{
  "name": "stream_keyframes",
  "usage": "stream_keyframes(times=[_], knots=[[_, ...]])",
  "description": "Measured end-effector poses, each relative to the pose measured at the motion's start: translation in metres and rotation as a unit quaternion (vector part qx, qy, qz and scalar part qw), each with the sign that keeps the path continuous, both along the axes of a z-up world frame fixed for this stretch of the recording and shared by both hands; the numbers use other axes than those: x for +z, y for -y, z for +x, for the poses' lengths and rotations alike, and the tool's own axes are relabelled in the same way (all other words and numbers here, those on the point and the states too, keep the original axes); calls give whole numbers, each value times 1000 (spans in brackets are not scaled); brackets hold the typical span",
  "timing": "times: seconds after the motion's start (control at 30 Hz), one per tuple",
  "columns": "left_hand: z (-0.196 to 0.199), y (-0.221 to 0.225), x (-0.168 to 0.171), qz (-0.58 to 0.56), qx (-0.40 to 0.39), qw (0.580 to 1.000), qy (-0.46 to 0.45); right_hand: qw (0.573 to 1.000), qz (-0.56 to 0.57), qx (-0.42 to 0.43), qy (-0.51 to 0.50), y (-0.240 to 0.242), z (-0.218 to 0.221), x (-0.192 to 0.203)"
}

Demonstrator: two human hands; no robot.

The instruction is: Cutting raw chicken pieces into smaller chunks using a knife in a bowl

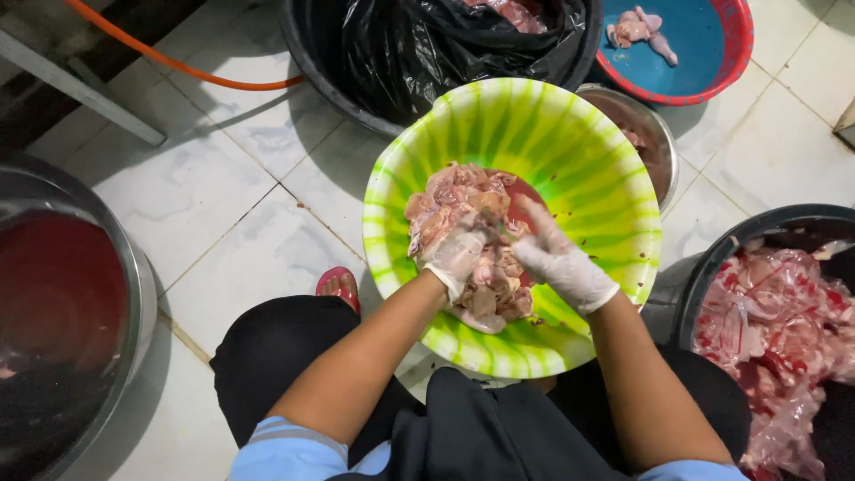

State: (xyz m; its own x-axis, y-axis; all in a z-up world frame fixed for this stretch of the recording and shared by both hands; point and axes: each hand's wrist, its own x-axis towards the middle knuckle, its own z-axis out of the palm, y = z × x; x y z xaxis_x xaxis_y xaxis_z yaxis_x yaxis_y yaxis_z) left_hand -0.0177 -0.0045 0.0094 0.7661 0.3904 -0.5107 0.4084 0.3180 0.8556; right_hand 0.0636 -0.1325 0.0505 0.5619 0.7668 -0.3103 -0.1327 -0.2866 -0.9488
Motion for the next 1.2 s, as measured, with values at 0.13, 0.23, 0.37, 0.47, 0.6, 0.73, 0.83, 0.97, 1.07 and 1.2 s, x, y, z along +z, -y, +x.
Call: stream_keyframes(times=[0.13,0.23,0.37,0.47,0.6,0.73,0.83,0.97,1.07,1.2], knots=[[3,7,-24,-65,26,997,30,1000,1,-1,-9,-8,1,-39],[9,10,-41,-130,50,988,61,998,-40,-37,10,-18,-1,-28],[12,10,-65,-229,92,963,106,976,43,-200,-76,-17,1,-41],[18,9,-82,-292,118,939,136,968,100,-211,-89,-12,15,-42],[16,-1,-101,-285,101,930,210,967,85,-239,-6,0,40,-59],[-5,-21,-16,-141,-17,908,394,984,-25,-167,62,0,36,-73],[9,-24,-50,19,-18,997,72,986,-114,-115,44,18,60,-145],[1,-24,-45,313,-102,937,114,973,-41,-205,-99,-7,21,-75],[2,-10,-38,516,-138,836,131,964,10,-201,-172,-14,6,-57],[-6,-10,-7,456,-98,838,282,956,99,-191,-197,-3,26,-98]])
